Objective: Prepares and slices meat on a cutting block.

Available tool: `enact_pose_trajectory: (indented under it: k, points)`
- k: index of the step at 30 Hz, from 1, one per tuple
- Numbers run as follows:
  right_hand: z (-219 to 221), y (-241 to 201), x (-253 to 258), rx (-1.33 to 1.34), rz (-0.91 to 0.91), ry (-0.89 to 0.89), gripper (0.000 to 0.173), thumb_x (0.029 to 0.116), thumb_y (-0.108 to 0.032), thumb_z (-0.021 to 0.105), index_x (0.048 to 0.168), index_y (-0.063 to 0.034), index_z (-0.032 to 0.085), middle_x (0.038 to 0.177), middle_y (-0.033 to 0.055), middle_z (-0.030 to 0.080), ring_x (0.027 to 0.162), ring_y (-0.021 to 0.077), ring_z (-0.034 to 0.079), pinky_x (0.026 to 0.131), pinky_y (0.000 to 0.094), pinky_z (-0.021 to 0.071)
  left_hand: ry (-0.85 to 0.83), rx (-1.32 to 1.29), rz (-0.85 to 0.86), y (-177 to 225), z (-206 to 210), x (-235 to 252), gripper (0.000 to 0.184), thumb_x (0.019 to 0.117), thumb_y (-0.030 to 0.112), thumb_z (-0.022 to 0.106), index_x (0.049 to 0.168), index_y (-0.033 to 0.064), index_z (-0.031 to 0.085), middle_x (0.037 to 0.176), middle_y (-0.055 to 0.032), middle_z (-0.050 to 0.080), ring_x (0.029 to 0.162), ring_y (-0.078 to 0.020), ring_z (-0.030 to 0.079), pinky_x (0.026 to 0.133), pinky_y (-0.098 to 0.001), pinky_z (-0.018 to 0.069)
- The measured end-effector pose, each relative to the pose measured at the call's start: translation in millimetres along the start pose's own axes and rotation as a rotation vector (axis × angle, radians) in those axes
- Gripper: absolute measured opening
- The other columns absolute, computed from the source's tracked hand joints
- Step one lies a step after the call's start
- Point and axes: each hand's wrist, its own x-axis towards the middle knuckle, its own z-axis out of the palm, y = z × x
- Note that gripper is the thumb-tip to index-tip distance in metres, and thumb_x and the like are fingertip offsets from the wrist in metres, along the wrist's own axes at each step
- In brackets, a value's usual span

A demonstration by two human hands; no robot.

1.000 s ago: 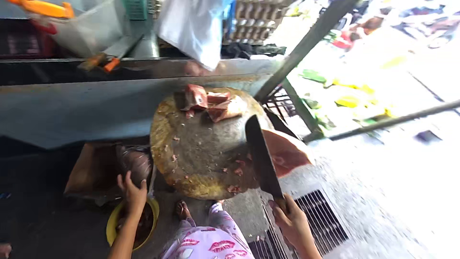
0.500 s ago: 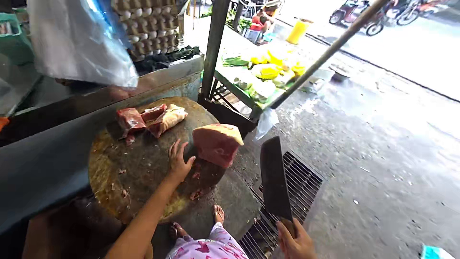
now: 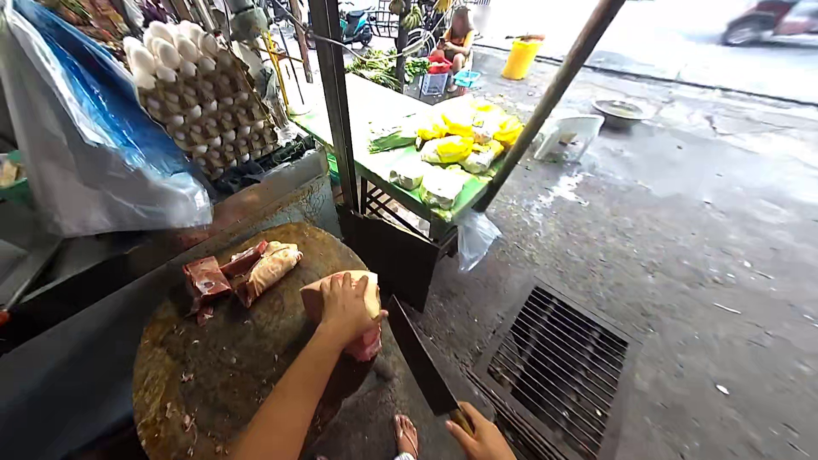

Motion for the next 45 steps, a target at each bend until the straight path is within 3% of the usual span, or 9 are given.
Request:
enact_pose_trajectory:
  k: [7,13,17,20,29,33,38,43,45]
  points:
    - [-20.3,-17.6,35.7,-0.078,-0.063,-0.112,0.048,0.1023,-0.032,0.064,0.140,-0.0027,0.055,0.091,0.0198,0.069,0.073,0.0302,0.069,0.073,0.0498,0.0570,0.094,-0.168,-0.246,-5.3,-0.9,-10.0,0.066,0.0983,0.048,0.057,0.149,0.0064,0.051,0.150,-0.0205,0.051,0.140,-0.0399,0.047,0.110,-0.0570,0.0418]
    - [-24.7,-41.1,49.8,-0.131,-0.087,-0.131,0.049,0.1013,-0.032,0.066,0.139,-0.0029,0.056,0.092,0.0205,0.069,0.075,0.0318,0.069,0.075,0.0515,0.0563,0.038,-0.259,-0.436,-76.8,-5.4,-24.1,0.056,0.1132,0.031,0.024,0.121,-0.0060,0.066,0.130,-0.0248,0.064,0.127,-0.0381,0.060,0.106,-0.0558,0.0449]
    - [-21.4,-58.4,62.9,-0.108,-0.096,-0.167,0.048,0.1012,-0.029,0.067,0.139,-0.0027,0.054,0.089,0.0187,0.068,0.069,0.0279,0.067,0.070,0.0471,0.0568,0.148,-0.387,-0.202,-116.7,19.9,-27.6,0.050,0.1127,0.028,0.028,0.141,0.0014,0.059,0.150,-0.0169,0.054,0.150,-0.0354,0.036,0.123,-0.0604,0.0185]
    - [-19.5,-77.3,68.2,-0.111,-0.079,-0.160,0.047,0.1011,-0.029,0.067,0.138,-0.0036,0.054,0.090,0.0188,0.067,0.071,0.0290,0.067,0.072,0.0482,0.0563,0.226,-0.589,-0.085,-120.3,31.0,-18.7,0.049,0.1133,0.028,0.029,0.144,-0.0027,0.052,0.142,-0.0223,0.058,0.136,-0.0319,0.054,0.118,-0.0465,0.0378]
    - [21.5,-128.2,66.1,0.016,-0.136,-0.055,0.052,0.0971,-0.032,0.072,0.136,-0.0034,0.052,0.086,0.0158,0.065,0.067,0.0264,0.064,0.067,0.0467,0.0563,0.275,-0.771,-0.212,-178.6,78.2,-37.0,0.047,0.1102,0.019,0.034,0.135,-0.0162,0.053,0.134,-0.0354,0.058,0.131,-0.0417,0.055,0.115,-0.0523,0.0367]
    - [62.2,-162.9,76.5,0.031,-0.183,0.033,0.063,0.0905,-0.039,0.078,0.138,-0.0064,0.052,0.089,0.0162,0.068,0.074,0.0293,0.068,0.073,0.0501,0.0568,0.572,-1.109,-0.238,-205.3,136.7,-62.3,0.023,0.0980,0.004,0.060,0.112,-0.0143,0.066,0.103,-0.0204,0.071,0.095,-0.0156,0.068,0.092,-0.0314,0.0543]
    - [91.6,-189.7,71.8,-0.090,-0.230,-0.055,0.057,0.0943,-0.032,0.074,0.141,-0.0074,0.051,0.093,0.0180,0.069,0.080,0.0314,0.068,0.078,0.0517,0.0557,0.223,-1.493,-0.544,-210.0,149.0,-118.5,0.055,0.1144,0.031,0.019,0.135,-0.0059,0.054,0.116,-0.0173,0.066,0.099,-0.0141,0.064,0.092,-0.0343,0.0525]
    - [138.5,-229.9,59.4,-0.171,-0.368,-0.106,0.059,0.0952,-0.028,0.073,0.144,-0.0046,0.050,0.095,0.0201,0.069,0.086,0.0359,0.069,0.084,0.0554,0.0549,0.600,-1.686,-0.835,-199.4,162.9,-155.8,0.048,0.1142,0.025,0.019,0.138,-0.0056,0.047,0.122,-0.0172,0.060,0.104,-0.0152,0.059,0.093,-0.0360,0.0508]
    - [162.9,-253.6,64.7,-0.251,-0.400,-0.138,0.058,0.0972,-0.033,0.070,0.144,-0.0065,0.049,0.097,0.0195,0.069,0.088,0.0364,0.069,0.085,0.0560,0.0550,0.711,-1.748,-0.816,-202.2,167.0,-171.4,0.061,0.1130,0.042,0.014,0.154,0.0019,0.037,0.150,-0.0182,0.049,0.133,-0.0216,0.052,0.111,-0.0443,0.0435]
